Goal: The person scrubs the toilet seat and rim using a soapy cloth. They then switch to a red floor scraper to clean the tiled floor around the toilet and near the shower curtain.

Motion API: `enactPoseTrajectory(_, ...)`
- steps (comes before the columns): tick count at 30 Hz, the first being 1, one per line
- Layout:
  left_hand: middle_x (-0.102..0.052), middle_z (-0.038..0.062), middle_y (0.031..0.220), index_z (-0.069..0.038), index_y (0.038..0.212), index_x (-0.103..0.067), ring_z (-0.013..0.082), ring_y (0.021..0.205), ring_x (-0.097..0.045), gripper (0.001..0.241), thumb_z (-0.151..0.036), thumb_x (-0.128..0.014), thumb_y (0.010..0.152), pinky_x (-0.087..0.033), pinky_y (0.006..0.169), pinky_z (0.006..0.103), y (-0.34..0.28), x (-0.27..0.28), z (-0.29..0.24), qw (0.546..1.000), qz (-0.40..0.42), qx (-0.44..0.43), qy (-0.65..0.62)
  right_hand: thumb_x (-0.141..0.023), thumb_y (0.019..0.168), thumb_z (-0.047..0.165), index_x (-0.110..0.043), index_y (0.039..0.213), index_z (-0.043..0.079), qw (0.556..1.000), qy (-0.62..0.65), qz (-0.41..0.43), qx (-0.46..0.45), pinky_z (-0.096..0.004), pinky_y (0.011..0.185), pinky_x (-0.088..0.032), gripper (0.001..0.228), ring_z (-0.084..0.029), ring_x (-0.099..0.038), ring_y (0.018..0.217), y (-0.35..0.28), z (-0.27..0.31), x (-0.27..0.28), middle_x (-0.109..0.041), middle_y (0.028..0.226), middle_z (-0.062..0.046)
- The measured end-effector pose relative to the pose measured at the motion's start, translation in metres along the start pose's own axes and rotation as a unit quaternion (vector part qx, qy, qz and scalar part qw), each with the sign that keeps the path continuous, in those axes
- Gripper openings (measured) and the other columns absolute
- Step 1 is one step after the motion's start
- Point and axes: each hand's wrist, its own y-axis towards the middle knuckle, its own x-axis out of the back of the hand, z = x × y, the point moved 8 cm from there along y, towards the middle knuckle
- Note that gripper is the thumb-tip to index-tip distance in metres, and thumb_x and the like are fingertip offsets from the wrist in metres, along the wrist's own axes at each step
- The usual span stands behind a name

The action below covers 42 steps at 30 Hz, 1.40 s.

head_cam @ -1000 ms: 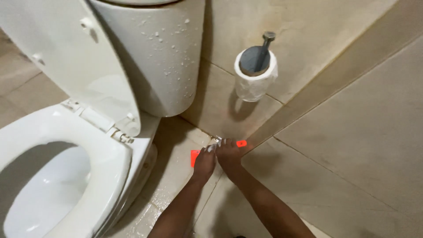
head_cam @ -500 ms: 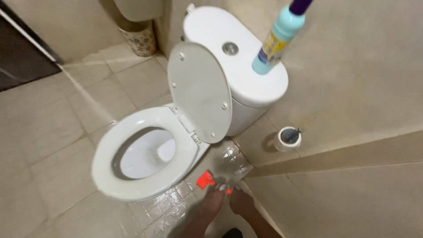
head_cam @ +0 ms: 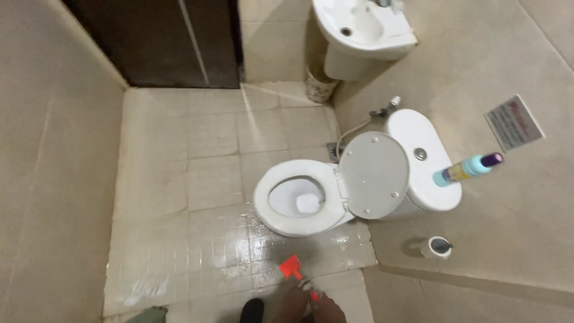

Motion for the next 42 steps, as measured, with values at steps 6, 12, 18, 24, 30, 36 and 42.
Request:
enactPoseTrajectory(6,-0.065,0.018,0.135,-0.003,0.114,-0.071,0.0354,0.133,-0.056,0.028,-0.009,-0.064,0.088,-0.048,0.105,0.0417,-0.039,0.076,0.016,0.991,-0.087,0.087,0.06,-0.052,0.098,0.054,-0.057,0.125,0.018,0.996,-0.046,0.048,0.066,-0.055,0.096,-0.054,0.046,-0.043,-0.066,0.112,-0.016,0.13,0.062,-0.071,0.117,-0.019)
enactPoseTrajectory(12,-0.063,0.023,0.133,0.0,0.113,-0.073,0.0361,0.136,-0.053,0.033,-0.013,-0.065,0.084,-0.046,0.11,0.0431,-0.044,0.116,0.038,0.975,-0.141,0.145,0.091,-0.052,0.099,0.045,-0.056,0.122,0.014,0.983,-0.096,0.04,0.148,-0.055,0.093,-0.054,0.039,-0.043,-0.067,0.11,-0.028,0.202,0.081,-0.07,0.115,-0.021)
enactPoseTrajectory(18,-0.061,0.02,0.141,0.0,0.122,-0.07,0.0344,0.137,-0.052,0.037,-0.01,-0.063,0.087,-0.047,0.11,0.0429,-0.041,0.177,0.019,0.948,-0.224,0.207,0.09,-0.053,0.098,0.044,-0.058,0.118,0.011,0.963,-0.094,0.006,0.252,-0.056,0.091,-0.054,0.038,-0.046,-0.066,0.108,-0.016,0.242,0.098,-0.072,0.112,-0.023)
enactPoseTrajectory(24,-0.059,0.018,0.143,0.0,0.123,-0.069,0.035,0.14,-0.048,0.042,-0.005,-0.063,0.082,-0.049,0.103,0.0423,-0.035,0.21,0.005,0.93,-0.244,0.244,0.128,-0.053,0.1,0.042,-0.058,0.121,0.011,0.949,-0.114,0.044,0.29,-0.058,0.093,-0.052,0.037,-0.048,-0.064,0.11,-0.025,0.283,0.122,-0.07,0.116,-0.023)
enactPoseTrajectory(30,-0.061,0.017,0.143,-0.001,0.119,-0.072,0.0328,0.139,-0.05,0.036,-0.008,-0.064,0.084,-0.049,0.107,0.041,-0.046,0.235,0.032,0.902,-0.301,0.288,0.117,-0.055,0.099,0.039,-0.063,0.123,0.01,0.924,-0.162,0.04,0.344,-0.058,0.094,-0.051,0.039,-0.046,-0.064,0.111,-0.01,0.327,0.113,-0.07,0.115,-0.025)
enactPoseTrajectory(36,-0.06,0.02,0.142,0.0,0.122,-0.071,0.0341,0.139,-0.05,0.041,-0.01,-0.067,0.082,-0.047,0.111,0.0419,-0.054,0.265,0.066,0.889,-0.307,0.317,0.124,-0.054,0.099,0.035,-0.066,0.117,0.008,0.889,-0.137,0.066,0.431,-0.056,0.089,-0.053,0.035,-0.047,-0.067,0.106,-0.013,0.383,0.108,-0.072,0.109,-0.026)
enactPoseTrajectory(42,-0.059,0.018,0.145,-0.001,0.123,-0.07,0.033,0.139,-0.05,0.041,-0.008,-0.064,0.083,-0.046,0.107,0.0424,-0.056,0.316,0.1,0.866,-0.325,0.373,0.074,-0.056,0.098,0.037,-0.062,0.117,0.007,0.888,-0.167,0.066,0.422,-0.058,0.089,-0.053,0.036,-0.048,-0.065,0.105,-0.014,0.453,0.115,-0.07,0.109,-0.026)
